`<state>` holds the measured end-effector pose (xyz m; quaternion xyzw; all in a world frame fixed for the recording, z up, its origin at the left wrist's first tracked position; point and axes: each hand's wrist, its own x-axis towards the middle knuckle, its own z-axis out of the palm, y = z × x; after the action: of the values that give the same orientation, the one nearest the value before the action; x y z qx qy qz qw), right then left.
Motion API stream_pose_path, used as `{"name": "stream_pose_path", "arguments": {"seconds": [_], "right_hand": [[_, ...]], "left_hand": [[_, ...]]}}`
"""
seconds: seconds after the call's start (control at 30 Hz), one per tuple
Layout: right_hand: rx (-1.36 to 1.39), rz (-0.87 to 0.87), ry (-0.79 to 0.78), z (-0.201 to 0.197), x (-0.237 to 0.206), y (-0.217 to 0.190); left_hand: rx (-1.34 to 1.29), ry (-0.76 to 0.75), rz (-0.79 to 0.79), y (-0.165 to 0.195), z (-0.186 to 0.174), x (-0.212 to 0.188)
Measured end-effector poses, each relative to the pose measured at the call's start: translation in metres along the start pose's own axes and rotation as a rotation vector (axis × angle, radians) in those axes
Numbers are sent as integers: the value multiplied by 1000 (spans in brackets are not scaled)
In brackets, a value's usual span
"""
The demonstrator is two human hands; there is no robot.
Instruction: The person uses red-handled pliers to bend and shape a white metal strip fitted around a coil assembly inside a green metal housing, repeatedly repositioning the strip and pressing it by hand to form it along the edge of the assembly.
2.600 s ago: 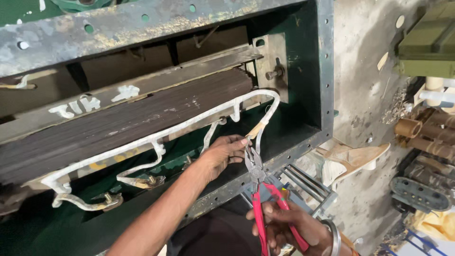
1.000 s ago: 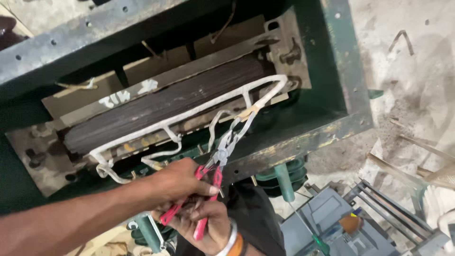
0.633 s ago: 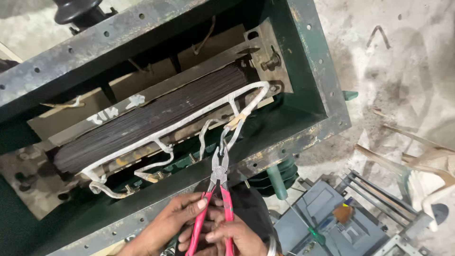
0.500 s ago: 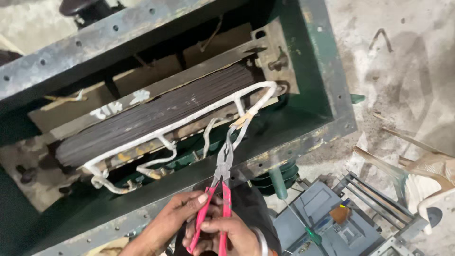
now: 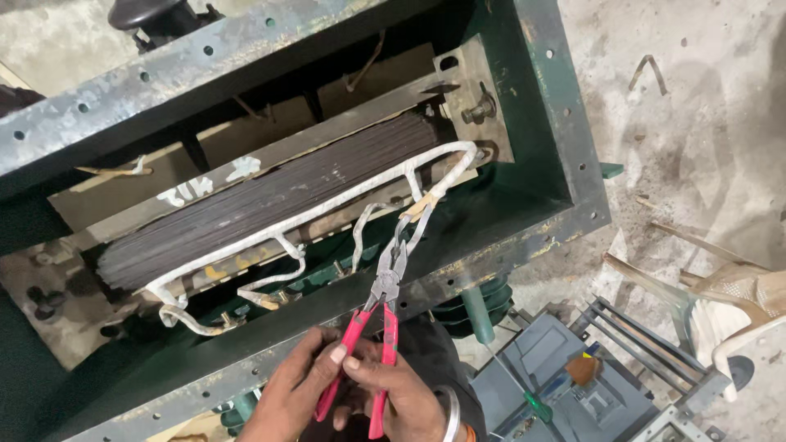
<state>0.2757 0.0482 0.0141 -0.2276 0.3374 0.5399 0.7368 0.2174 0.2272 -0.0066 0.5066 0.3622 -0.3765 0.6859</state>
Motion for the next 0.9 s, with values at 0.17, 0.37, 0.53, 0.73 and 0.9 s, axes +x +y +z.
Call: {"name": "stream_pose_path", "arguments": {"seconds": [0.17,0.37,0.53,0.73,0.9], "right_hand": [[15,-67,-52,2,2,5],[157,117,-76,0,-4,0],[165,101,-77,3,-2,-2],[-150,-128,201,16,0,1],[-152,-241,297,40,-2,-9]], "left_hand": [[-113,-8,38,7,6,-3],[-13,-4,78,25,6,-10],[382,31,61,35,-1,-15],[-118,77,83,-5,6,-3],[-560,84,-502,-12,17,-5]]}}
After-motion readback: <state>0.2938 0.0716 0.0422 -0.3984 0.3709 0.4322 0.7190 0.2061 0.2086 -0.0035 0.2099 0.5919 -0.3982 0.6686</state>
